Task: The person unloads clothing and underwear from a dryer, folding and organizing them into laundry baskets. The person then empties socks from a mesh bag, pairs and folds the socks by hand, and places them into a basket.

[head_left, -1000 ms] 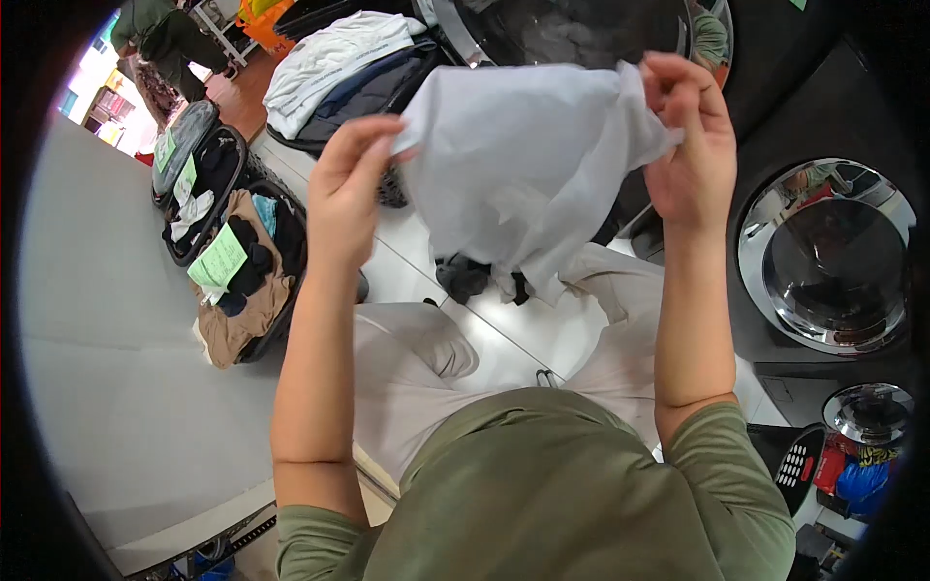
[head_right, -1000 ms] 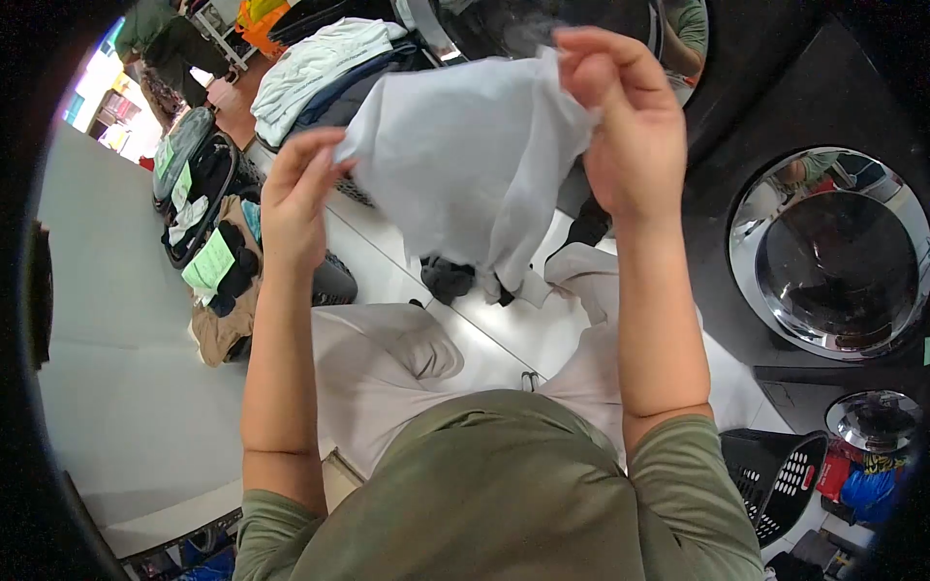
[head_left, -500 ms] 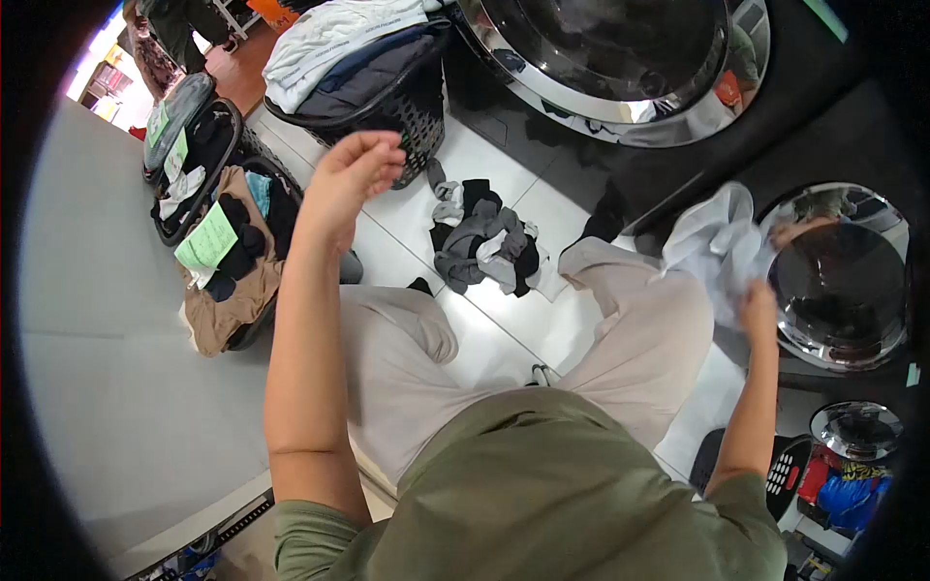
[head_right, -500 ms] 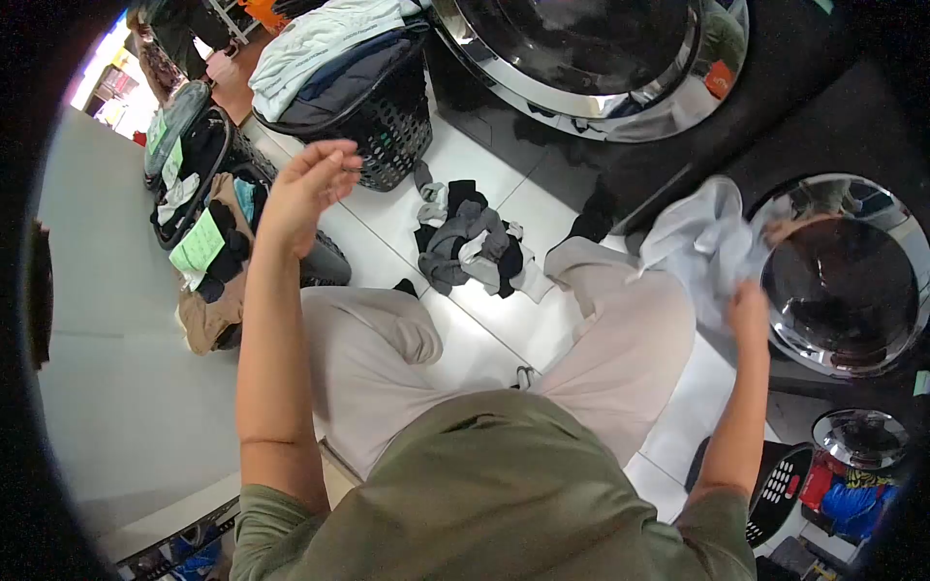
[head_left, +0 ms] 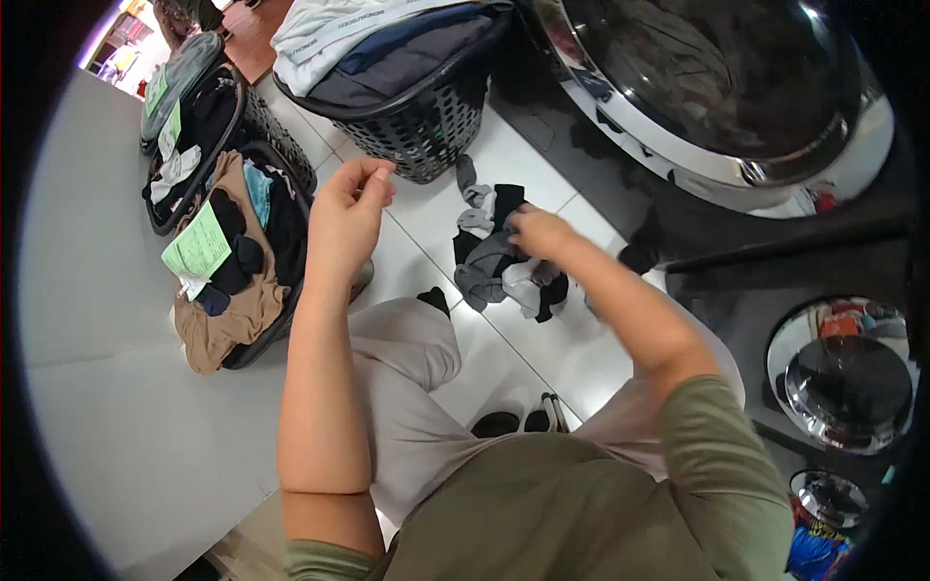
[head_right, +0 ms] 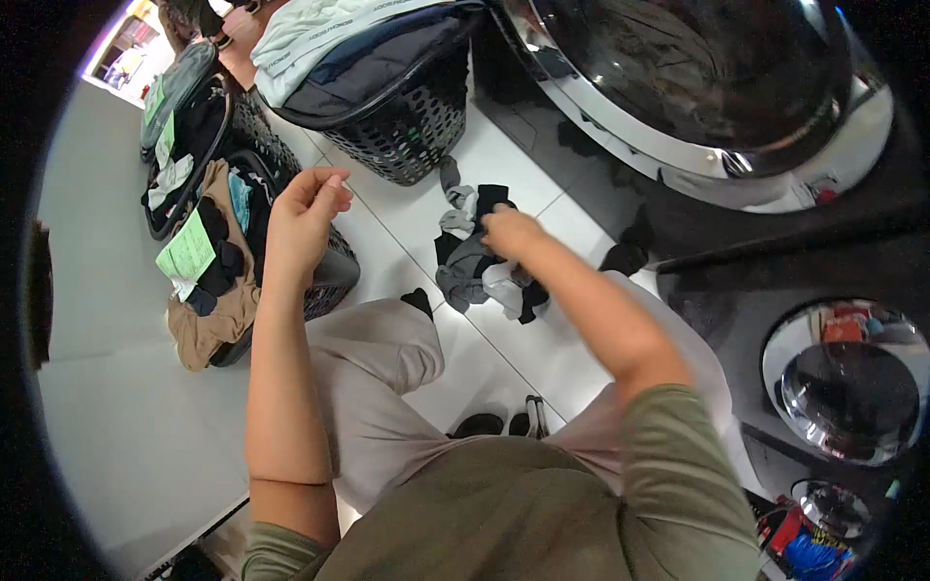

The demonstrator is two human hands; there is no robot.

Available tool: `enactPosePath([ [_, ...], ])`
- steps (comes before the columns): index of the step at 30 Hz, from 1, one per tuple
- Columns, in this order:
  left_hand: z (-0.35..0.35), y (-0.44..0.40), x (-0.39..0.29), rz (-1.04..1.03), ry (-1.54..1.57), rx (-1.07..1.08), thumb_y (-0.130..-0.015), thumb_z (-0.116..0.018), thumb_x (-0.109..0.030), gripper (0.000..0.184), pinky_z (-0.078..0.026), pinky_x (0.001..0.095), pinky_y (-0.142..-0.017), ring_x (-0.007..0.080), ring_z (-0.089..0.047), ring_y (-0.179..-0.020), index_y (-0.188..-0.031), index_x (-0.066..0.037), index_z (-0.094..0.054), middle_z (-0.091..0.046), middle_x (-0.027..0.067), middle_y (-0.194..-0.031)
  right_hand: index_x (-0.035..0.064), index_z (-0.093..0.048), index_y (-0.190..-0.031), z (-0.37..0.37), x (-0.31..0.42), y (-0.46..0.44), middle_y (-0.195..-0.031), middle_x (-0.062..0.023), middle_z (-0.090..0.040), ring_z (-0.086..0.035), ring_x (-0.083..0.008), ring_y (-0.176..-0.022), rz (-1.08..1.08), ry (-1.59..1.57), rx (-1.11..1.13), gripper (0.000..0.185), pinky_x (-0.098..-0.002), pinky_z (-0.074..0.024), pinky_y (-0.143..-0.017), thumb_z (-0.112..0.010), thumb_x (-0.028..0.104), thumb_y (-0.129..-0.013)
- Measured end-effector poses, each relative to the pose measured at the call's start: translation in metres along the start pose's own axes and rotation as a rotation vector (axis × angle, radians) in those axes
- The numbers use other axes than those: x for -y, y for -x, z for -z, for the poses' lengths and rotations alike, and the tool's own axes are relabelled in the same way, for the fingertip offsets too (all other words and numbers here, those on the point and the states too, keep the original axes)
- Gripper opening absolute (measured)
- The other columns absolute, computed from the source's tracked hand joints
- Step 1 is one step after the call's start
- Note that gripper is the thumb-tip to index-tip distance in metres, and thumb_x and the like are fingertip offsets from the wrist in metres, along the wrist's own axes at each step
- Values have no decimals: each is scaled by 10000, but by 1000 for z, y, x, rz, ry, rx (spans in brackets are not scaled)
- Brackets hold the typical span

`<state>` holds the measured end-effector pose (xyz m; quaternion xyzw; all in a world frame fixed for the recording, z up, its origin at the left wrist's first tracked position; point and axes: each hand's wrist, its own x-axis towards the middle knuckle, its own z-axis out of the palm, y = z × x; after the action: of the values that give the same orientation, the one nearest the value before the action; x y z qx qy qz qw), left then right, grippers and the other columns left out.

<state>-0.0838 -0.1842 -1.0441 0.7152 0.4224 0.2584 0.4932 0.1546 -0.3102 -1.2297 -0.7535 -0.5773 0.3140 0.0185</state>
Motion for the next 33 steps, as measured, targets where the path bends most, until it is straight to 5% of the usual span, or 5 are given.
enactPosePath([
  [3, 2, -3, 9, 24, -40, -18, -977, -559, -173, 221, -465, 252, -755, 116, -588, -796, -1071, 9, -641, -634, 28, -843, 173, -621, -1247, -87, 1, -38, -1591, -108, -203, -307, -504, -1368, -20, 104, -262, 456, -552, -332, -1099, -726, 289, -819],
  [9, -2, -1, 22, 42, -236, 101, -962, -591, -177, 231, -487, 271, -824, 135, -628, -902, -1099, 1, -640, -664, 76, -935, 27, -617, -985, -70, -20, -37, -845, -229, -637, -607, -457, -839, 60, -535, -678, 193, -456, -497, -674, -572, 212, -951],
  [16, -39, 14, 10, -213, -99, 323, -886, -698, -204, 329, -498, 272, -832, 129, -629, -955, -1120, 18, -632, -677, 89, -1044, 9, -656, -936, 93, 99, 62, -755, -55, -645, -607, -144, -738, 631, -903, -293, 156, -304, -481, -690, -707, 138, -866],
  [21, -9, 12, -26, 62, -243, 262, -869, -711, -210, 233, -429, 250, -563, 60, -526, -609, -894, 18, -667, -622, 0, -685, 4, -638, -1025, 112, 73, 91, -832, -30, -649, -585, -107, -831, 315, -786, -143, 228, -242, -461, -752, -716, 138, -857],
  [33, -6, 12, 8, 215, -510, 471, -931, -597, -451, 490, -483, 350, -687, 201, -593, -675, -948, 31, -678, -643, 106, -724, 7, -649, -993, 55, 18, 101, -866, -14, -674, -605, -92, -774, 77, -1323, -97, 333, -248, -492, -720, -627, 337, -952],
])
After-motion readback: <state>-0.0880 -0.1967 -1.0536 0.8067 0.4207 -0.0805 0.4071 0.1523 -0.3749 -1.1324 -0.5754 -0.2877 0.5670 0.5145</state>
